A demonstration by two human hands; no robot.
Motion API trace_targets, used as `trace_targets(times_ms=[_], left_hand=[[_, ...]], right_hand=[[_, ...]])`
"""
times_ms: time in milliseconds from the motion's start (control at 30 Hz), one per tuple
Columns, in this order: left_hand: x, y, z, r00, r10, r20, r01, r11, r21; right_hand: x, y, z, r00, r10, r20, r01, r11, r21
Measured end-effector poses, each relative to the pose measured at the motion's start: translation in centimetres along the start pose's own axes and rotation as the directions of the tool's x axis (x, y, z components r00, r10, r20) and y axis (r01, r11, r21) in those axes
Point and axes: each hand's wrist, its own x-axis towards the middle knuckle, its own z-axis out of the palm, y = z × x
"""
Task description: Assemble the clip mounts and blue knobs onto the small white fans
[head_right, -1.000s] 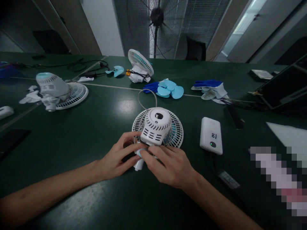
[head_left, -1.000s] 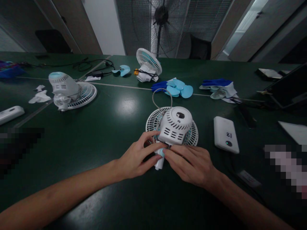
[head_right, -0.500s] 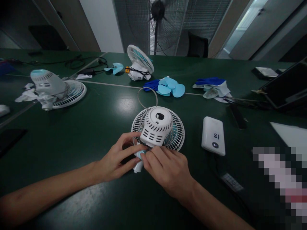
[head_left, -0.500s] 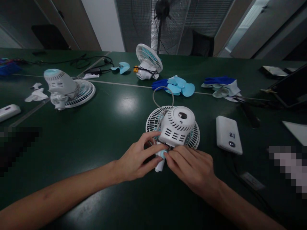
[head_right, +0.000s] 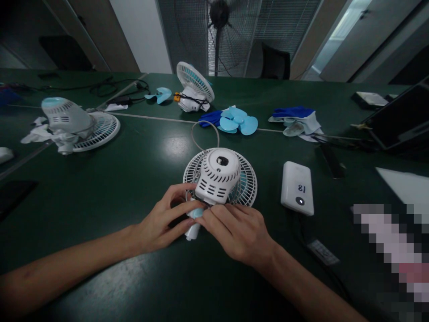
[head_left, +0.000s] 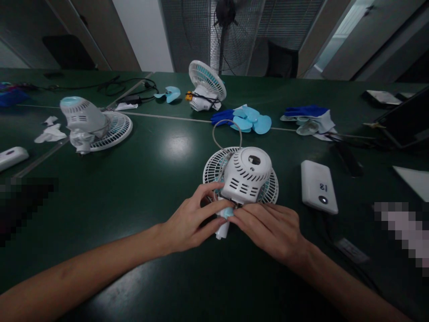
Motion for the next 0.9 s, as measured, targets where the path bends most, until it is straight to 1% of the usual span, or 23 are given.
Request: trace_targets(times_ms=[100,133,167,233,300,333,367,433,533,667,767,833,900], left_hand=[[-0.1,-0.1,0.1,1.0,0.002,0.003,-0.002,1.0,0.008],[-0.1,-0.1,0.1,1.0,0.004,0.002,-0.004,1.0,0.011],[-0.1,-0.1,0.1,1.0,0.003,0.001,-0.003,1.0,0.013],[-0.1,-0.1,0.0,1.0,-0.001,-0.002,0.001,1.0,0.009],[-0.1,0.0,0.0,1.0,-0.004,0.003,0.004,1.0,-0.003],[0.0,0.0,-0.1,1.0,-0.003,0.007,0.003,1.0,-0.009],[0.0,0.0,-0.1,1.0,0.0,0.009,0.001,1.0,-0.014],[0.0,0.0,-0.1,1.0,0.001,0.009,-0.001,1.0,-0.017],[0.0,0.0,0.0,1.0,-0.002,0.002,0.002,1.0,-0.017],[-0.1,0.0,0.1,1.0,0.006,-0.002,-0.006,1.0,0.021],[0.0,0.1,-0.1,1.0,-0.004,-0.001,0.004,0.994,0.108],[0.3,0.3,-0.4,1.0,-0.002,0.015,-0.001,0.98,0.197],[0.6,0.4,-0.8,0.998,0.009,0.056,-0.024,0.959,0.282]], right_hand=[[0.6,-1.4,0.3,0.989,0.145,0.026,-0.145,0.989,-0.016],[0.7,-1.6,0.4,0.983,0.18,0.03,-0.179,0.984,-0.01],[0.6,-1.6,0.4,0.981,0.188,0.038,-0.188,0.982,-0.007],[0.2,-1.2,0.3,0.989,0.147,0.018,-0.147,0.989,0.003],[-0.3,-0.4,0.2,0.999,0.039,0.011,-0.04,0.999,0.032],[-0.6,0.0,0.1,0.999,-0.026,0.032,0.024,0.999,0.042],[-0.8,0.4,0.1,0.997,-0.062,0.049,0.06,0.997,0.044],[-1.0,0.8,0.0,0.996,-0.078,0.044,0.076,0.996,0.048],[-0.5,0.2,0.1,1.0,-0.007,0.002,0.006,0.999,0.048],[0.4,-1.4,0.3,0.992,0.128,-0.021,-0.128,0.992,-0.015],[0.1,-1.8,0.8,0.971,0.24,-0.007,-0.24,0.97,0.039],[-0.6,-1.7,1.4,0.967,0.253,-0.018,-0.25,0.964,0.089],[-1.4,-1.4,2.0,0.974,0.224,-0.019,-0.22,0.967,0.131]])
